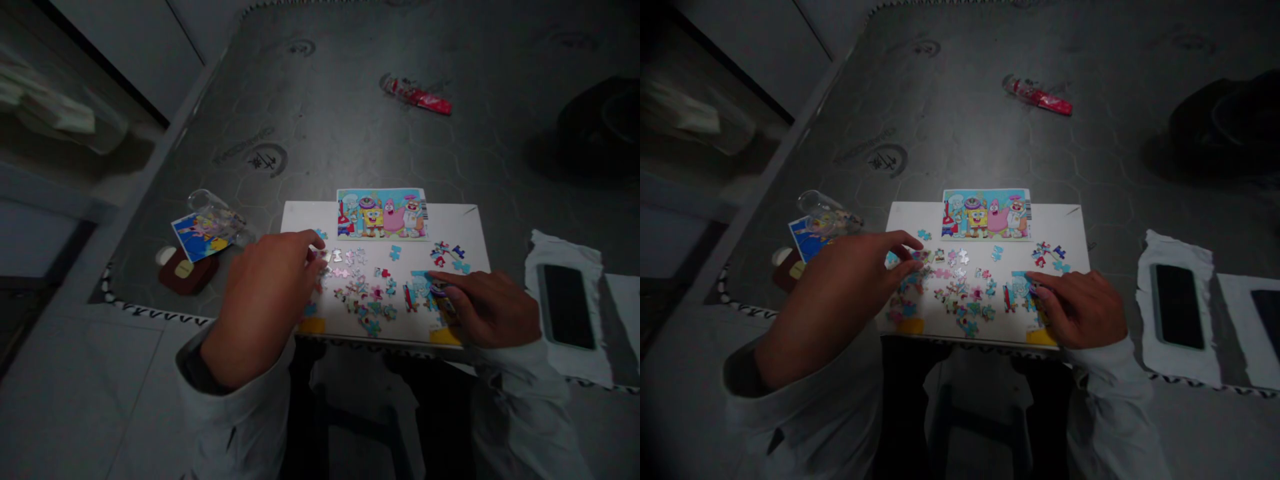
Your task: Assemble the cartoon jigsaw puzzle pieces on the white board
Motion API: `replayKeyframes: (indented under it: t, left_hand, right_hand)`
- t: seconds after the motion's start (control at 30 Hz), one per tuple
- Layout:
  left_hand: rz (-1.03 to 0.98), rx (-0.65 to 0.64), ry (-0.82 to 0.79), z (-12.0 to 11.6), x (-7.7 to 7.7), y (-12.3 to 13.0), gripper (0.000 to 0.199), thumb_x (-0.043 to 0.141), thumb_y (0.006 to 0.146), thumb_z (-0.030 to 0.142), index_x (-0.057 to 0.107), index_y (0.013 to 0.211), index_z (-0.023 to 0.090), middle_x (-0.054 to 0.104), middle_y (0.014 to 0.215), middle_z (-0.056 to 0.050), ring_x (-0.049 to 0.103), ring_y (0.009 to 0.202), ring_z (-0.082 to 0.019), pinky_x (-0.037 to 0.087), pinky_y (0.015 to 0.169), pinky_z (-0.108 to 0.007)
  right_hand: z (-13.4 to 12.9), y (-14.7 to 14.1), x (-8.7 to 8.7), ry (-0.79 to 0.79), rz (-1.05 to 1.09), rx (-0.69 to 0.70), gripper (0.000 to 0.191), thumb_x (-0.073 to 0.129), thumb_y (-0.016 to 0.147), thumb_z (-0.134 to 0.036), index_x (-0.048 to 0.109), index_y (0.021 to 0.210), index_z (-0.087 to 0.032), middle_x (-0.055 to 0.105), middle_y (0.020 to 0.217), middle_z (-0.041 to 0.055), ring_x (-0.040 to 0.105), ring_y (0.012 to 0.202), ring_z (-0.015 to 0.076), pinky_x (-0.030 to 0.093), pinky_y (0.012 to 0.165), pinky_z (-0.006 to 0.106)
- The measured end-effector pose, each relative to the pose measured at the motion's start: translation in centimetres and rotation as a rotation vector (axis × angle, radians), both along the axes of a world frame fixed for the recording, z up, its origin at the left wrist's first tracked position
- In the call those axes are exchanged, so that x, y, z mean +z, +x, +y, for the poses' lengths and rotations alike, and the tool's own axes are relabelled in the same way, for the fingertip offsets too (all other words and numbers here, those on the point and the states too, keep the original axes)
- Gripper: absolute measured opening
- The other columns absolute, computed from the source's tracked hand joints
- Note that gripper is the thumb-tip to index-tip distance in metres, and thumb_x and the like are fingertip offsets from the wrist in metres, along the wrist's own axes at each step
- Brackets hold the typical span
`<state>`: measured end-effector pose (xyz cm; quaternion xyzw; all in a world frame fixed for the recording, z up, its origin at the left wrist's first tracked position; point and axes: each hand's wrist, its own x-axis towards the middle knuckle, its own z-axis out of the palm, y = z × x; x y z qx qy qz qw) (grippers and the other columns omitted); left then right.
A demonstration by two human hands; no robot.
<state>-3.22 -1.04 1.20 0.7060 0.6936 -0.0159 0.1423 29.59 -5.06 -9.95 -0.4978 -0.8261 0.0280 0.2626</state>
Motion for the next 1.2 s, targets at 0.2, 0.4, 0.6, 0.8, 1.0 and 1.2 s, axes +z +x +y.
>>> replayKeyframes:
  t: [0.2,0.4,0.6,0.8,1.0,1.2]
  left_hand:
    - [0.028,-0.058,-0.067,0.3,-0.1,1.3,0.021,0.069,0.100,0.027,0.081,0.117,0.028,0.083,0.105,-0.006,0.075,0.088,-0.026,0.054,0.082,-0.036]
    - [-0.138,-0.398,-0.012,-1.0,-1.8,4.5,0.022,0.062,0.105,0.021,0.077,0.120,0.027,0.080,0.113,-0.004,0.074,0.098,-0.023,0.052,0.082,-0.034]
    - [-0.134,-0.479,0.023,-1.2,-2.8,6.5,0.015,0.060,0.105,0.020,0.074,0.110,0.023,0.075,0.105,-0.006,0.072,0.088,-0.022,0.049,0.072,-0.033]
    - [-0.105,-0.472,0.006,-0.7,-3.7,7.5,0.021,0.054,0.107,0.018,0.075,0.111,0.022,0.075,0.107,-0.007,0.073,0.090,-0.022,0.049,0.073,-0.033]
    - [-0.182,-0.530,-0.074,0.1,-4.5,7.3,0.026,0.053,0.108,0.021,0.078,0.113,0.027,0.077,0.111,-0.006,0.073,0.095,-0.023,0.051,0.077,-0.034]
    - [-0.220,-0.541,-0.097,0.0,-4.5,6.4,0.030,0.054,0.105,0.019,0.076,0.122,0.030,0.081,0.117,-0.003,0.073,0.104,-0.024,0.052,0.087,-0.036]
  right_hand:
    - [-0.1,0.4,-0.1,-0.032,-0.027,0.024,0.029,0.055,0.110,-0.032,0.080,0.124,-0.026,0.081,0.084,0.0040,0.067,0.064,0.0199,0.042,0.065,0.038]
    - [0.0,-0.5,0.3,0.028,-0.021,0.007,0.029,0.056,0.110,-0.032,0.082,0.116,-0.021,0.079,0.078,0.0042,0.066,0.061,0.0176,0.040,0.064,0.036]
    - [0.3,-0.7,0.9,0.031,-0.032,0.019,0.031,0.054,0.111,-0.034,0.082,0.114,-0.021,0.078,0.076,0.0030,0.066,0.059,0.0170,0.040,0.063,0.036]
    - [0.1,-0.5,0.3,0.000,-0.012,0.009,0.031,0.054,0.110,-0.033,0.083,0.117,-0.025,0.080,0.080,0.0038,0.068,0.063,0.0198,0.042,0.064,0.038]
    - [0.2,-0.2,0.1,0.009,0.000,0.007,0.033,0.055,0.110,-0.035,0.085,0.116,-0.023,0.082,0.083,0.0032,0.069,0.065,0.0160,0.042,0.067,0.034]
    - [0.3,-0.4,0.4,-0.011,-0.013,0.018,0.036,0.053,0.110,-0.036,0.085,0.115,-0.023,0.084,0.089,0.0037,0.072,0.068,0.0150,0.043,0.068,0.033]
